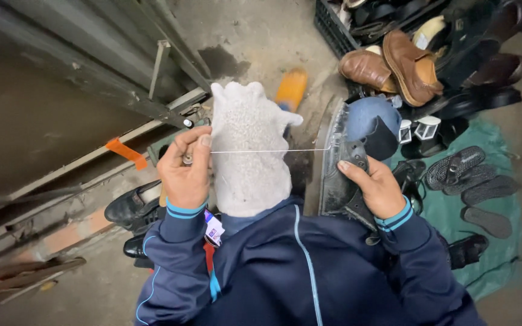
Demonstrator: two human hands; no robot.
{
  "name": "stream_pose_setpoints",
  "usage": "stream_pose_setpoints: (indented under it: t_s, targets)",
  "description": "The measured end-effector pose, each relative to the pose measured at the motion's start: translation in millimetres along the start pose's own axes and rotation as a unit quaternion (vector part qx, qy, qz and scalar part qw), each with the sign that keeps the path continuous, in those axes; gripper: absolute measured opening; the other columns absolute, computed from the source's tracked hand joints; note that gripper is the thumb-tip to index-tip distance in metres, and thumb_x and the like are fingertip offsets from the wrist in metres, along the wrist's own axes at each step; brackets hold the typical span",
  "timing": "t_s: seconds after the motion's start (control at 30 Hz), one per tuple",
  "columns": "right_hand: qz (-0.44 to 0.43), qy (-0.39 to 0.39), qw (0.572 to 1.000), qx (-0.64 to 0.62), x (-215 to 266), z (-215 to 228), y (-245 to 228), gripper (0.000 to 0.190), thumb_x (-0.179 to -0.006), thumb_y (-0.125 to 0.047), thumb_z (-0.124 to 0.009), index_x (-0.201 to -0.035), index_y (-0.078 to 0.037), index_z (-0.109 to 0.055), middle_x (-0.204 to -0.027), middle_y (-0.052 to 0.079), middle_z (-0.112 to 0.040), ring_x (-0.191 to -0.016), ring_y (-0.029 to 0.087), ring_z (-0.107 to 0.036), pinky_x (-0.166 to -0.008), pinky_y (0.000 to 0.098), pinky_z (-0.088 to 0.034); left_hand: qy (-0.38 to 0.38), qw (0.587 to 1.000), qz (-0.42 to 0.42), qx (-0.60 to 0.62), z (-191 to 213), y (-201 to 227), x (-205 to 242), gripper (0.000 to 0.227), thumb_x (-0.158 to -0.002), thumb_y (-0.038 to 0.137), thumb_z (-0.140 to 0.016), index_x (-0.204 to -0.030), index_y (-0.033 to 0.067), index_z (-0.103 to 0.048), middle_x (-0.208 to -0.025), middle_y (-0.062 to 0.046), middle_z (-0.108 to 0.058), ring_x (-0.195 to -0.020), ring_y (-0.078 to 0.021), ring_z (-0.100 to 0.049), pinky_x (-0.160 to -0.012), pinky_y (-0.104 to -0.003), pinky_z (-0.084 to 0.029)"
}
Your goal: The person sits on the floor and sews a black shoe using a needle and thread. They repeatedly push the needle through the shoe's upper and pull the thread to secure the stitching.
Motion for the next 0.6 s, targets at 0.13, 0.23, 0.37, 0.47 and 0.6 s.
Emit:
stream_pose_setpoints:
  t_s: [0.13,0.23,0.37,0.47,0.6]
  targets:
    - [-0.006,-0.025,0.999,0.025,-26.5,32.2,65.0,0.02,-0.099,-0.015,-0.07,-0.1,0.004,-0.076,-0.081,0.022,-0.075,-0.077,0.03,-0.073,-0.075,0.0461,-0.061,0.013,1.0,-0.009,0.01,-12.2,-10.2,-10.1,0.013,-0.101,0.001,-0.065,-0.108,-0.0033,-0.075,-0.049,-0.004,-0.054,-0.046,-0.0078,-0.046,-0.049,-0.023,-0.043]
    - [-0.016,-0.039,0.998,0.039,-39.1,24.7,69.9,0.019,-0.1,-0.014,-0.069,-0.102,0.004,-0.075,-0.084,0.023,-0.075,-0.082,0.031,-0.073,-0.078,0.0484,-0.06,0.03,0.999,-0.011,0.011,-13.6,-13.6,-19.3,0.013,-0.099,-0.002,-0.066,-0.108,-0.0055,-0.074,-0.049,-0.003,-0.051,-0.048,-0.0062,-0.043,-0.049,-0.023,-0.04]
    - [-0.025,-0.067,0.996,0.049,-54.3,-2.8,38.9,0.022,-0.101,-0.016,-0.066,-0.108,0.003,-0.076,-0.088,0.024,-0.076,-0.086,0.032,-0.074,-0.08,0.0505,-0.06,0.054,0.999,0.001,0.007,-13.3,-25.7,-31.6,0.012,-0.099,-0.001,-0.068,-0.108,-0.0055,-0.074,-0.048,-0.004,-0.05,-0.046,-0.0073,-0.042,-0.047,-0.022,-0.038]
    - [-0.05,-0.071,0.995,0.037,-76.5,-16.6,37.3,0.021,-0.1,-0.015,-0.067,-0.107,0.002,-0.076,-0.087,0.02,-0.076,-0.084,0.028,-0.073,-0.079,0.0472,-0.061,0.031,0.998,0.019,-0.06,-8.9,-42.8,-44.2,0.012,-0.1,0.003,-0.069,-0.11,-0.0003,-0.075,-0.059,-0.007,-0.058,-0.054,-0.0106,-0.05,-0.055,-0.027,-0.044]
    - [-0.092,-0.086,0.992,0.019,-100.5,-40.1,28.7,0.018,-0.098,-0.014,-0.068,-0.102,0.002,-0.075,-0.084,0.017,-0.075,-0.082,0.024,-0.071,-0.077,0.0432,-0.062,-0.185,0.975,-0.028,-0.117,-25.4,-59.2,-44.3,0.005,-0.091,0.006,-0.074,-0.088,0.0094,-0.074,-0.072,-0.009,-0.065,-0.064,-0.0269,-0.064,-0.065,-0.034,-0.053]
Point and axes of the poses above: each hand's wrist, its own x-axis away from the middle knuckle, its own z-axis out of the back of the hand, y = z × x, the point moved 3 cm from there along -x, towards the middle knuckle
